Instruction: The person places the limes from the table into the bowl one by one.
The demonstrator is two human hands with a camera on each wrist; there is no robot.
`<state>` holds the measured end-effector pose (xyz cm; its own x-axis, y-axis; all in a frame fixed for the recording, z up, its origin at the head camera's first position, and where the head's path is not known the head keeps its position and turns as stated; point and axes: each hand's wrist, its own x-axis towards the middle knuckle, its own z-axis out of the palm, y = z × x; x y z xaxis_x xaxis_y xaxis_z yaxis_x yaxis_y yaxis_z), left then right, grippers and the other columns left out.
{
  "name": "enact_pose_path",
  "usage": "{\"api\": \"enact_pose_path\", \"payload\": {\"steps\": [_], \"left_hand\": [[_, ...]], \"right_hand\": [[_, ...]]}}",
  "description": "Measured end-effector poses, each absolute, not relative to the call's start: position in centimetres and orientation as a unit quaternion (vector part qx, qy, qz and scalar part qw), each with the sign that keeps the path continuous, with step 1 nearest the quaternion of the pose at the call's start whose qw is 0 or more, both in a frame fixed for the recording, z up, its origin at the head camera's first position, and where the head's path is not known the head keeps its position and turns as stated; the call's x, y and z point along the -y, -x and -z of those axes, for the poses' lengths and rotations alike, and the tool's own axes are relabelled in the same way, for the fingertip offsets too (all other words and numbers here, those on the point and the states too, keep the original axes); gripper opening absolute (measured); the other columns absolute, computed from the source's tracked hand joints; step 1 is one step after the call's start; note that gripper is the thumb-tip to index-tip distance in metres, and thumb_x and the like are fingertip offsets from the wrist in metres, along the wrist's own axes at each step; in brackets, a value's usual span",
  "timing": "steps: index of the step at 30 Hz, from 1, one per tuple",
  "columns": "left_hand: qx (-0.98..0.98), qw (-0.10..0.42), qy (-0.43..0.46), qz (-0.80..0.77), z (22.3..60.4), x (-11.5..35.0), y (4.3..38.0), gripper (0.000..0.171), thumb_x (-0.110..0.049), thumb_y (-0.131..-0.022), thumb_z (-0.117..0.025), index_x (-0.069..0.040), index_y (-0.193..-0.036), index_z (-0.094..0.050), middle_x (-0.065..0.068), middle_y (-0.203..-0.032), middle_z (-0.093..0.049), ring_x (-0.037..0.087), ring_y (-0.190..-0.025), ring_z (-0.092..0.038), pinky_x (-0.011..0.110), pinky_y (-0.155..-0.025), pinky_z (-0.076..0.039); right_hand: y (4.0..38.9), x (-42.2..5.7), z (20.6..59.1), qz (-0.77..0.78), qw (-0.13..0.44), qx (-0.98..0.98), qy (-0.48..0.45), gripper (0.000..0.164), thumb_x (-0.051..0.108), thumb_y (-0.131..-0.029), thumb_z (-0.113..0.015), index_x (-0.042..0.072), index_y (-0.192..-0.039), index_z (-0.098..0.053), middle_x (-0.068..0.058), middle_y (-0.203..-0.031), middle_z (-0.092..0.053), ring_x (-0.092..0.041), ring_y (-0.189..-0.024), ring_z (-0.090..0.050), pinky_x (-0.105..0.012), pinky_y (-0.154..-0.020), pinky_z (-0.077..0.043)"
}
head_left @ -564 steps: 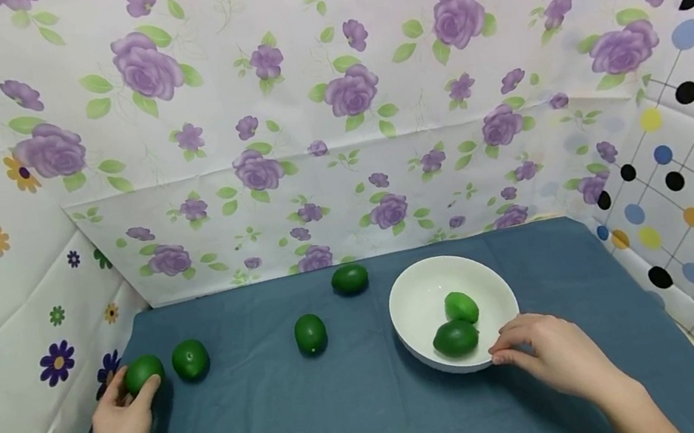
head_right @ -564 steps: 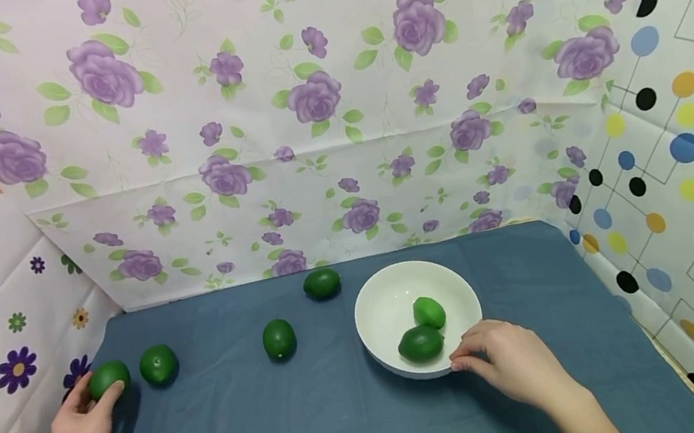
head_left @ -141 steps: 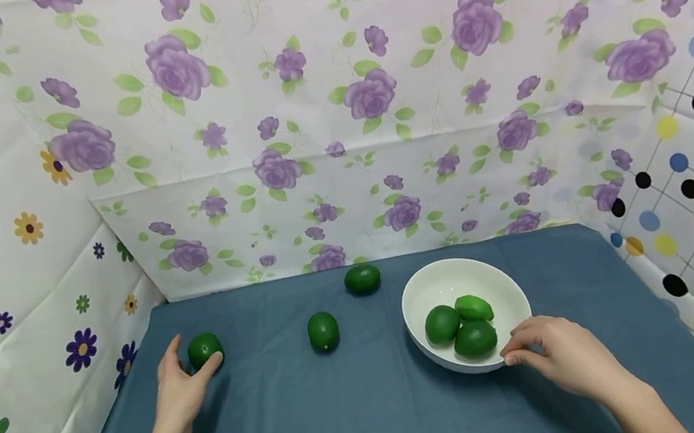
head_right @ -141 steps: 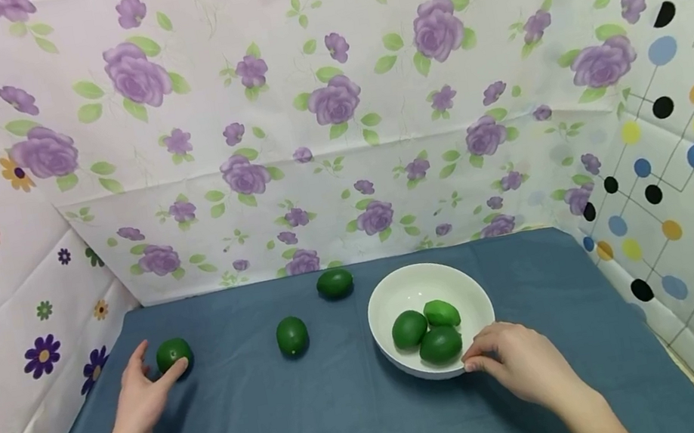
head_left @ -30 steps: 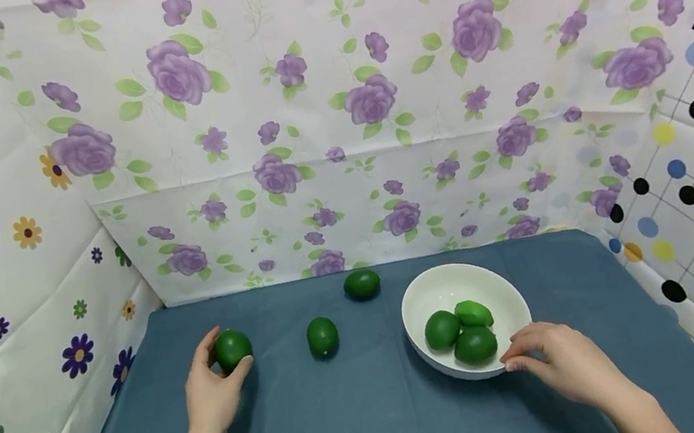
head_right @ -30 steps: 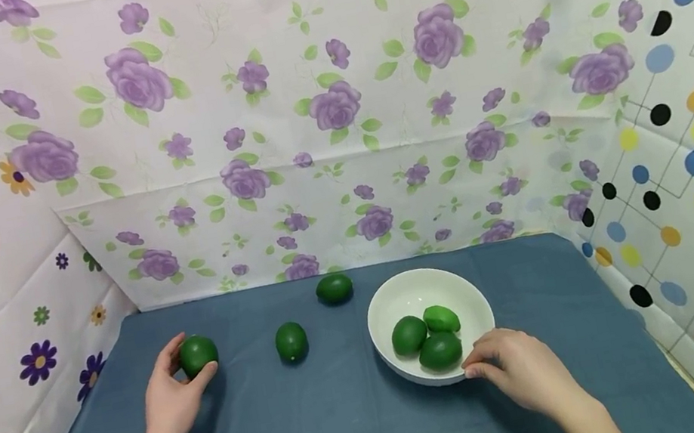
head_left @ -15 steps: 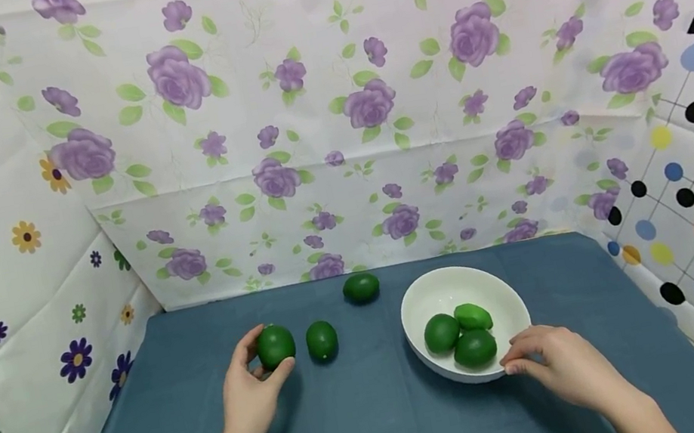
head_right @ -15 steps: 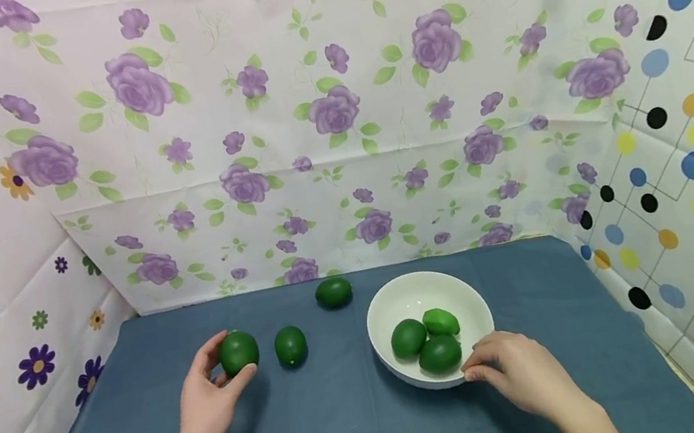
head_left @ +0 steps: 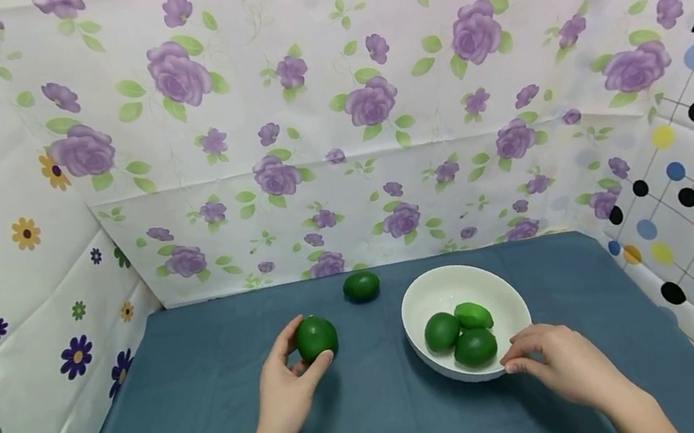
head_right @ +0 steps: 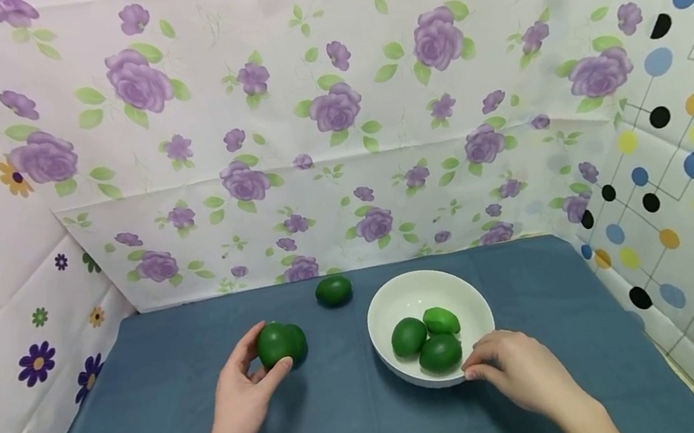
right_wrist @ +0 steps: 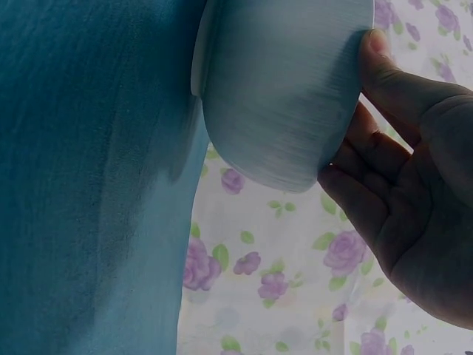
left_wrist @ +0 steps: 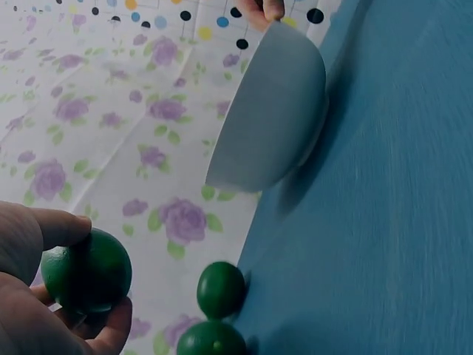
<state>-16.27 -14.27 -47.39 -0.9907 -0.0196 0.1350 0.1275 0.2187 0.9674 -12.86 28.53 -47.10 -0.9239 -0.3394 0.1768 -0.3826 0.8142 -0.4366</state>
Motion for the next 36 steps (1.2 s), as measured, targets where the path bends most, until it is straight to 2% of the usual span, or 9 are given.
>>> {"api": "enact_pose_path", "payload": {"steps": [9,17,25,30,36], "left_hand": [[0.747,0.037,0.057,0.661,47.3,11.9,16.2,0.075,-0.007,-0.095,-0.083,-0.018,-0.161,-0.049,0.016,-0.149,-0.054,0.036,-0.121,-0.069,0.034,-0.089,-0.063],[0.749,0.039,0.083,0.656,47.3,10.1,16.2,0.073,-0.012,-0.095,-0.085,-0.018,-0.159,-0.051,0.014,-0.147,-0.056,0.033,-0.123,-0.065,0.034,-0.09,-0.062],[0.752,0.04,0.117,0.647,47.0,8.0,16.1,0.069,-0.018,-0.097,-0.084,-0.018,-0.158,-0.053,0.011,-0.15,-0.055,0.03,-0.131,-0.058,0.04,-0.095,-0.059],[0.766,0.031,0.132,0.628,47.0,6.6,16.1,0.068,-0.022,-0.097,-0.084,-0.02,-0.158,-0.053,0.005,-0.155,-0.053,0.027,-0.129,-0.056,0.044,-0.096,-0.057],[0.785,0.031,0.165,0.596,47.1,5.0,16.2,0.069,-0.024,-0.098,-0.082,-0.018,-0.159,-0.052,0.001,-0.151,-0.056,0.023,-0.127,-0.057,0.044,-0.094,-0.055]], "right_hand": [[13.0,-28.5,47.1,-0.237,0.039,0.954,-0.181,0.01,0.034,-0.091,-0.084,0.04,-0.099,-0.082,0.02,-0.105,-0.074,-0.018,-0.105,-0.073,-0.045,-0.089,-0.061],[13.0,-28.5,47.2,-0.238,0.043,0.952,-0.185,0.01,0.034,-0.091,-0.084,0.04,-0.099,-0.083,0.021,-0.105,-0.074,-0.017,-0.105,-0.073,-0.045,-0.089,-0.061],[13.0,-28.5,47.1,-0.237,0.046,0.953,-0.182,0.011,0.034,-0.091,-0.084,0.041,-0.099,-0.082,0.022,-0.105,-0.074,-0.019,-0.106,-0.073,-0.047,-0.091,-0.061],[13.0,-28.5,47.0,-0.239,0.046,0.952,-0.186,0.01,0.035,-0.092,-0.083,0.04,-0.1,-0.082,0.021,-0.105,-0.074,-0.019,-0.107,-0.073,-0.046,-0.09,-0.061],[12.9,-28.6,47.1,-0.237,0.054,0.951,-0.19,0.009,0.034,-0.092,-0.084,0.04,-0.099,-0.083,0.02,-0.104,-0.074,-0.014,-0.103,-0.072,-0.043,-0.087,-0.062]]}}
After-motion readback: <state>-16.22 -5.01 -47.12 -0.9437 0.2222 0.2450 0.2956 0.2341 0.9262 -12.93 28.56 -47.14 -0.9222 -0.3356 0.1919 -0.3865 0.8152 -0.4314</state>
